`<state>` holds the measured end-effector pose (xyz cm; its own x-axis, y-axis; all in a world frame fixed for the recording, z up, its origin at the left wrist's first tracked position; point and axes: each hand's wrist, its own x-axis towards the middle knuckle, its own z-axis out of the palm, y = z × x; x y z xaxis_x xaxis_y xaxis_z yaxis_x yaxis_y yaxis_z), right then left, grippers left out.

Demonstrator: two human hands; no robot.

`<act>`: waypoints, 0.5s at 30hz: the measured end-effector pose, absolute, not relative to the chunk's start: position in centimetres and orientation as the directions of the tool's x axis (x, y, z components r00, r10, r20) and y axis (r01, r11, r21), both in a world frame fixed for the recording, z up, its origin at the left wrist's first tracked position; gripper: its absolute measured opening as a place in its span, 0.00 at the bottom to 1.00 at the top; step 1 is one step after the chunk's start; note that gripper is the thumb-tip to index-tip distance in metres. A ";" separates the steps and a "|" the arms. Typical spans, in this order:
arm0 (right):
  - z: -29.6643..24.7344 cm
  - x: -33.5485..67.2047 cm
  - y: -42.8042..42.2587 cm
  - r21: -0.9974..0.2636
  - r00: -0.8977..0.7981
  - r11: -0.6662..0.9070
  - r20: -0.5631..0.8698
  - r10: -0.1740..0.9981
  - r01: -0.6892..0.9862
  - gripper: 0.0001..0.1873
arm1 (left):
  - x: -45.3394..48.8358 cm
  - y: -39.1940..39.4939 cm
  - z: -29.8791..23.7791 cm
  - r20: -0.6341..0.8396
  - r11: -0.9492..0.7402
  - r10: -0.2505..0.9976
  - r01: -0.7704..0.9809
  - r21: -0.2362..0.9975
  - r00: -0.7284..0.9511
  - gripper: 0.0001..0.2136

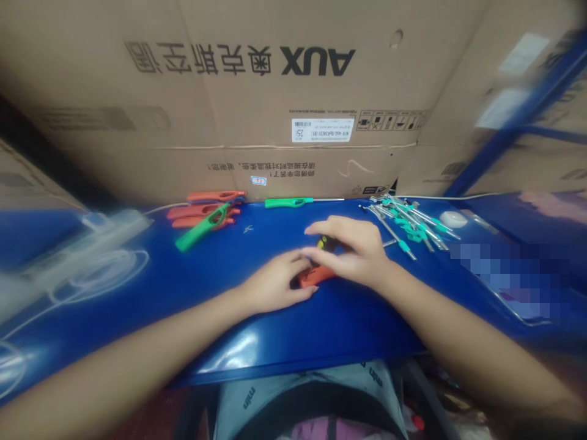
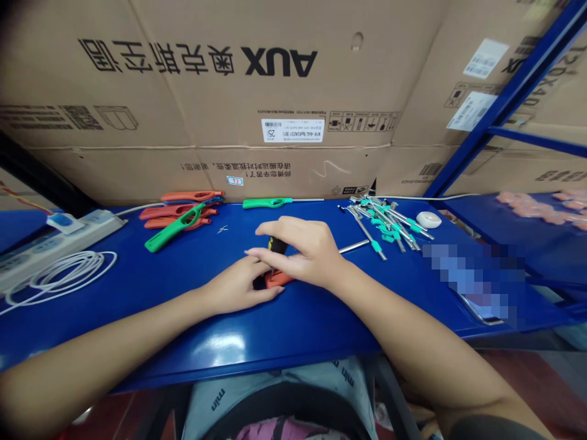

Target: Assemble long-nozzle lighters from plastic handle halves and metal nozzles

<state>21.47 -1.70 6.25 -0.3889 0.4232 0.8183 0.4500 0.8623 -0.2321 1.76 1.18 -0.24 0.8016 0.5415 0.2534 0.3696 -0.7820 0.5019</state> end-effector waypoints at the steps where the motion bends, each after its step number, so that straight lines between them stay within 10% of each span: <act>1: 6.3 21.5 -1.7 -0.235 -0.412 0.862 0.802 0.433 0.448 0.13 | 1.8 1.2 -0.3 0.250 -0.780 0.543 0.372 0.502 0.801 0.14; 6: 6.6 21.3 -2.1 -0.509 -0.529 0.811 0.620 0.579 0.290 0.24 | 1.8 1.2 -0.3 0.261 -0.779 0.550 0.373 0.505 0.793 0.13; 12: 6.3 21.4 -1.9 -0.277 -0.435 0.860 0.771 0.466 0.429 0.14 | 1.8 1.2 -0.2 0.250 -0.776 0.546 0.370 0.510 0.800 0.11; 15: 6.4 21.5 -2.0 -0.377 -0.467 0.848 0.713 0.522 0.373 0.18 | 1.8 1.1 -0.2 0.250 -0.777 0.554 0.385 0.498 0.794 0.13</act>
<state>21.46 -1.98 6.42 -0.4675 0.5224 0.7131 0.3726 0.8480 -0.3769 1.77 1.15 -0.21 0.7941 0.5541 0.2496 0.3855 -0.7767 0.4981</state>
